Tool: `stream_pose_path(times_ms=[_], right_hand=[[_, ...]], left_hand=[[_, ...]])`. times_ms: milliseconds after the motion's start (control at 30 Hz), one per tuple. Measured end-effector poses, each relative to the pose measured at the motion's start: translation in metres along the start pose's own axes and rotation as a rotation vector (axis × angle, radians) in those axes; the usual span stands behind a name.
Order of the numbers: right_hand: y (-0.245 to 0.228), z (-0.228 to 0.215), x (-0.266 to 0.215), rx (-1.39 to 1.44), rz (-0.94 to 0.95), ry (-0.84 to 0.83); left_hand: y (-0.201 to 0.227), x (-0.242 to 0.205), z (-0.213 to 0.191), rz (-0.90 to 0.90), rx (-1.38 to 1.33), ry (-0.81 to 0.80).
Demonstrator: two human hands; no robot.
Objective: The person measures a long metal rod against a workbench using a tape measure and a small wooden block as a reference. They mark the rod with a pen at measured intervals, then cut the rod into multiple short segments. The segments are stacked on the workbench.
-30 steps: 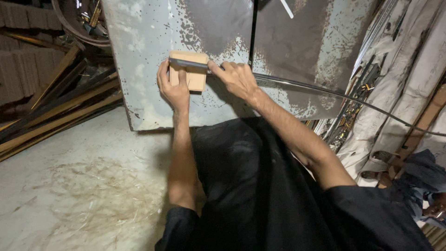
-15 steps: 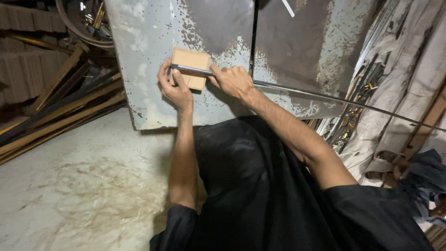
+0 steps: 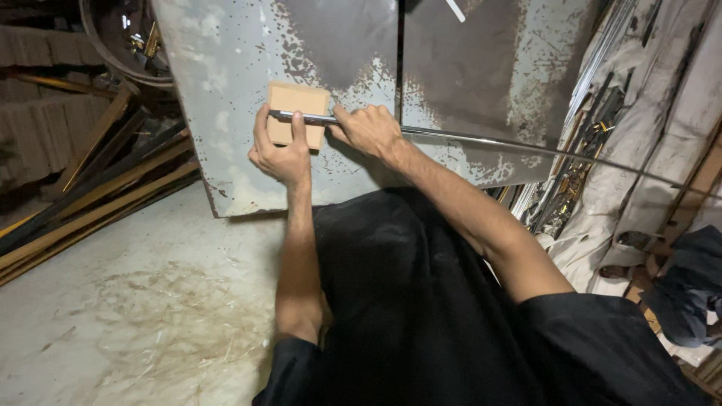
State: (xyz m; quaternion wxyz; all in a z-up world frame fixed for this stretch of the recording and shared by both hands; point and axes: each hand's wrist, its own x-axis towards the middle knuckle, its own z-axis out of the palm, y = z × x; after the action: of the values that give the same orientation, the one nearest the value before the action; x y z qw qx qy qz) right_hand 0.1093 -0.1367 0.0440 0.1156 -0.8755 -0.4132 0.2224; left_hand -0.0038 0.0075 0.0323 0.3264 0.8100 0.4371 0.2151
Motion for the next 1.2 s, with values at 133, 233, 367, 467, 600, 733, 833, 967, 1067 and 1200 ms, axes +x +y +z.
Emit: stream_pose_path(times_ms=[133, 233, 367, 467, 600, 733, 833, 967, 1067, 1200], right_hand=[[0.002, -0.005, 0.008, -0.007, -0.005, -0.044], [-0.004, -0.018, 0.009, 0.058, 0.011, -0.076], [-0.018, -0.061, 0.002, 0.270, 0.098, -0.235], [-0.015, -0.106, -0.016, 0.158, 0.166, -0.240], [0.002, -0.163, -0.033, -0.032, 0.098, 0.270], [0.010, -0.215, -0.062, -0.190, 0.144, 0.274], [0.010, -0.239, -0.070, -0.215, 0.243, 0.102], [0.013, -0.234, -0.061, -0.259, 0.244, 0.183], [0.032, -0.207, -0.041, -0.298, 0.165, 0.339], [0.066, -0.152, -0.019, -0.079, 0.289, 0.135]], left_hand=[[-0.002, 0.002, 0.003, -0.020, -0.025, 0.015], [0.001, 0.001, 0.001, 0.091, -0.089, 0.057], [0.029, 0.013, -0.015, 0.318, 0.137, 0.106], [0.068, 0.032, -0.021, 0.365, 0.083, -0.011], [0.122, 0.052, -0.011, 0.161, -0.260, -0.353], [0.164, 0.043, 0.012, 0.096, -0.345, -0.599], [0.176, 0.054, 0.032, 0.299, -0.501, -0.560], [0.165, 0.073, 0.044, 0.034, -0.772, -0.736], [0.152, 0.080, 0.062, 0.100, -0.568, -0.713], [0.123, 0.070, 0.098, -0.019, -0.562, -0.720]])
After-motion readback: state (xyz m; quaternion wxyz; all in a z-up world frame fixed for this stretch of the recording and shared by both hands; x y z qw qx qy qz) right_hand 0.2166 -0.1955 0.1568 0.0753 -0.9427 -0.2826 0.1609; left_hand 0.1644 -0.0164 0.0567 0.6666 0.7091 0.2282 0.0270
